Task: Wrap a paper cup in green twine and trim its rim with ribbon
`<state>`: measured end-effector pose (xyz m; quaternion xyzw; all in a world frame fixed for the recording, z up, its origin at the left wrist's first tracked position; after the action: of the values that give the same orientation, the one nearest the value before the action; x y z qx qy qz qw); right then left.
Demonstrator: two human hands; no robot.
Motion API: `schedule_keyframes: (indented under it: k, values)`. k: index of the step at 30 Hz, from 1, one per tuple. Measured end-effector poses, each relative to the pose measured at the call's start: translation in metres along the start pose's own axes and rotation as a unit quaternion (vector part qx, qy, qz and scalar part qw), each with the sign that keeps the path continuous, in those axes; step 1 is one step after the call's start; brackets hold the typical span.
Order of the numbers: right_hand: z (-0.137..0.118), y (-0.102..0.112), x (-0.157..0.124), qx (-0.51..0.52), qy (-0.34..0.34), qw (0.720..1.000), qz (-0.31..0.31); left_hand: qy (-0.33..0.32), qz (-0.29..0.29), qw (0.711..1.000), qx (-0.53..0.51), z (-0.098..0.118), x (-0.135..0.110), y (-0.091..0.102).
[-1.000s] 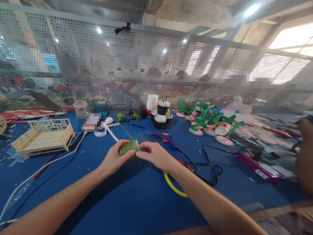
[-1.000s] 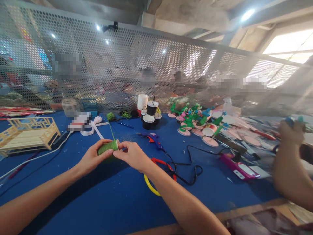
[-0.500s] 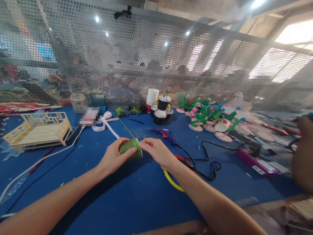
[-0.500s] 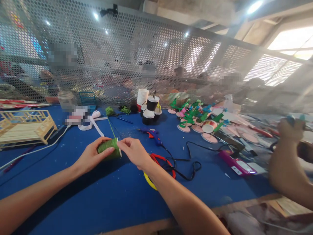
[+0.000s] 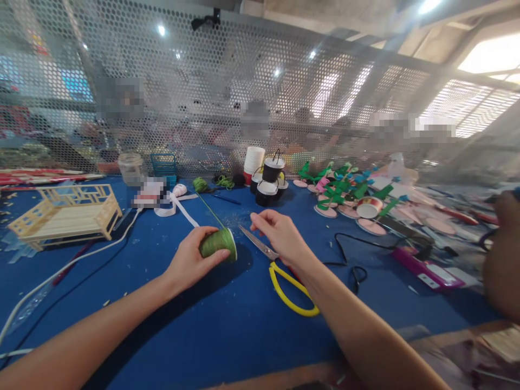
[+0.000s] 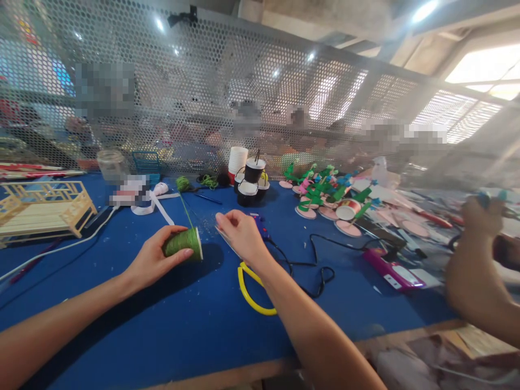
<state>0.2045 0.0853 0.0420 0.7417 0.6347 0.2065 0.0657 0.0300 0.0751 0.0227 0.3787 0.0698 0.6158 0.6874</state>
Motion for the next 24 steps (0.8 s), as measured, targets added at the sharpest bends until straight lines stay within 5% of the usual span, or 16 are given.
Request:
schedule_keyframes:
  k: [3, 7, 11, 16, 21, 24]
  values:
    - [-0.002, -0.006, 0.001, -0.023, -0.007, 0.998, -0.060, -0.011, -0.001, 1.000, -0.020, 0.000, 0.000, 0.000]
    - [0.002, -0.039, -0.009, 0.086, -0.065, 0.977, -0.186, -0.042, 0.001, 0.999, -0.031, 0.002, -0.001, -0.001]
    - [0.007, -0.053, -0.015, 0.142, -0.112, 0.967, -0.179, -0.032, 0.000, 0.998, -0.056, 0.000, 0.000, -0.001]
    - [0.007, -0.055, -0.023, 0.060, -0.069, 0.981, -0.170, 0.061, -0.017, 0.989, -0.133, -0.012, 0.001, -0.002]
    - [0.007, -0.044, -0.020, 0.016, -0.049, 0.980, -0.192, -0.028, -0.018, 0.995, -0.094, 0.001, 0.003, 0.001]
    - [0.002, -0.026, -0.010, -0.002, -0.026, 0.986, -0.164, -0.018, -0.012, 0.996, -0.082, 0.001, 0.002, 0.001]
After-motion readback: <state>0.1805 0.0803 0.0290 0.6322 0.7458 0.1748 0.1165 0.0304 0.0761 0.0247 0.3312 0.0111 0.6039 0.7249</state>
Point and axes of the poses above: each hand's wrist, its own x-axis towards the middle knuckle, its own y-axis out of the back of the hand, z = x × y, the point moved 7 cm from there along x, towards the middle knuckle, and after that the axes turned 4 degrees about z, right-handed, at the moved point
